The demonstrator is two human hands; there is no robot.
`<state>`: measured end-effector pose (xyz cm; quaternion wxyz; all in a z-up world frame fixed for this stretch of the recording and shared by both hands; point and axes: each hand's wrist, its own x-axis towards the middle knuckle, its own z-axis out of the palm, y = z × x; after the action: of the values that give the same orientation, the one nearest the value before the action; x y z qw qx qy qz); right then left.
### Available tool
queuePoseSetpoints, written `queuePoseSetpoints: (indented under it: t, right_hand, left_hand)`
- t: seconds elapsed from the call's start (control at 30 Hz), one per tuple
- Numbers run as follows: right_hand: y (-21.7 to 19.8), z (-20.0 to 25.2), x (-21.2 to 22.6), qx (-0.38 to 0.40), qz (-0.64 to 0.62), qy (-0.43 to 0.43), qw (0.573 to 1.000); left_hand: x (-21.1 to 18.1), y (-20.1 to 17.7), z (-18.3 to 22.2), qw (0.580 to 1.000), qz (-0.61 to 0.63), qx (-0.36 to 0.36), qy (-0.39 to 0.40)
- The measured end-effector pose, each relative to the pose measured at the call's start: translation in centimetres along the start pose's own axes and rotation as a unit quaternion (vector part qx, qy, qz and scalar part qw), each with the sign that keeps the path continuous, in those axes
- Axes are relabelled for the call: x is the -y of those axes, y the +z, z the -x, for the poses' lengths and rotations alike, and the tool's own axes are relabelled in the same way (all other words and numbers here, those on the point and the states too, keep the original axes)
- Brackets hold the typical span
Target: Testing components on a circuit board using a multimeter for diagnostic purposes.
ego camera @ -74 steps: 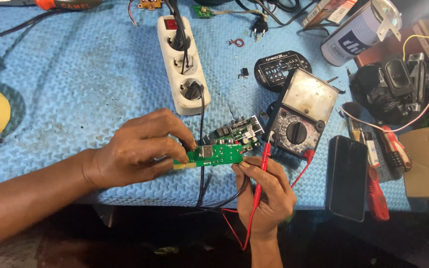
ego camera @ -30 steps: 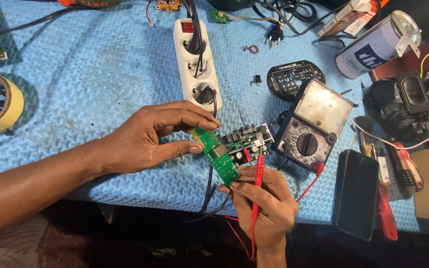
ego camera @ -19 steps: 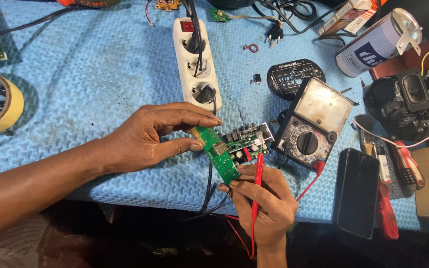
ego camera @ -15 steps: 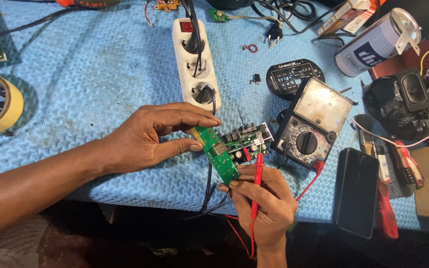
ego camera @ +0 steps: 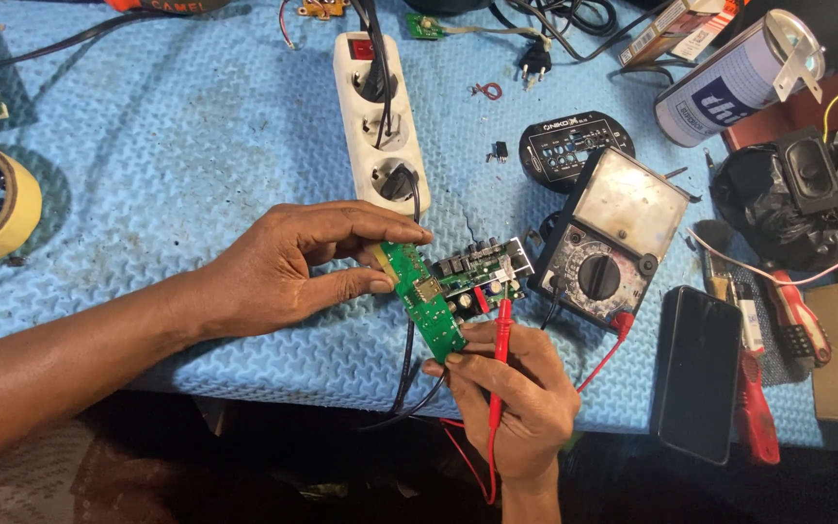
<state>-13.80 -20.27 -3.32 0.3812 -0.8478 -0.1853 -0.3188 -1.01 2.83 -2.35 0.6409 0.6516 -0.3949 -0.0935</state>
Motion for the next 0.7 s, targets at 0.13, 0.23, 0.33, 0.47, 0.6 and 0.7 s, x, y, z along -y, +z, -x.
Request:
queuePoseSetpoints:
  t: [0.13, 0.23, 0.33, 0.47, 0.6, 0.7]
  right_hand:
    - [0.0, -0.2, 0.3, 0.004, -0.006, 0.006, 1.0]
    - [-0.1, 0.2, 0.0, 0.013, -0.007, 0.011, 1.0]
    - [0.0, 0.4, -0.2, 0.013, -0.013, 0.006, 1.0]
    - [0.2, -0.2, 0.4, 0.018, -0.021, 0.002, 1.0]
    - [0.0, -0.3, 0.4, 0.037, -0.039, -0.007, 0.999]
    - [0.0, -0.4, 0.5, 0.039, -0.034, -0.01, 0.999]
  left_hand:
    - [-0.2, 0.0, -0.1, 1.0, 0.004, -0.001, -0.004]
    - [-0.2, 0.0, -0.1, 0.999, 0.036, 0.006, -0.005]
    - [-0.4, 0.0, -0.2, 0.999, 0.041, 0.011, -0.034]
    - [-0.7, -0.1, -0.3, 0.994, 0.08, 0.013, -0.07]
    - [-0.9, -0.2, -0.3, 0.991, 0.093, 0.02, -0.093]
    - [-0.7, -0.2, -0.3, 0.991, 0.095, 0.023, -0.093]
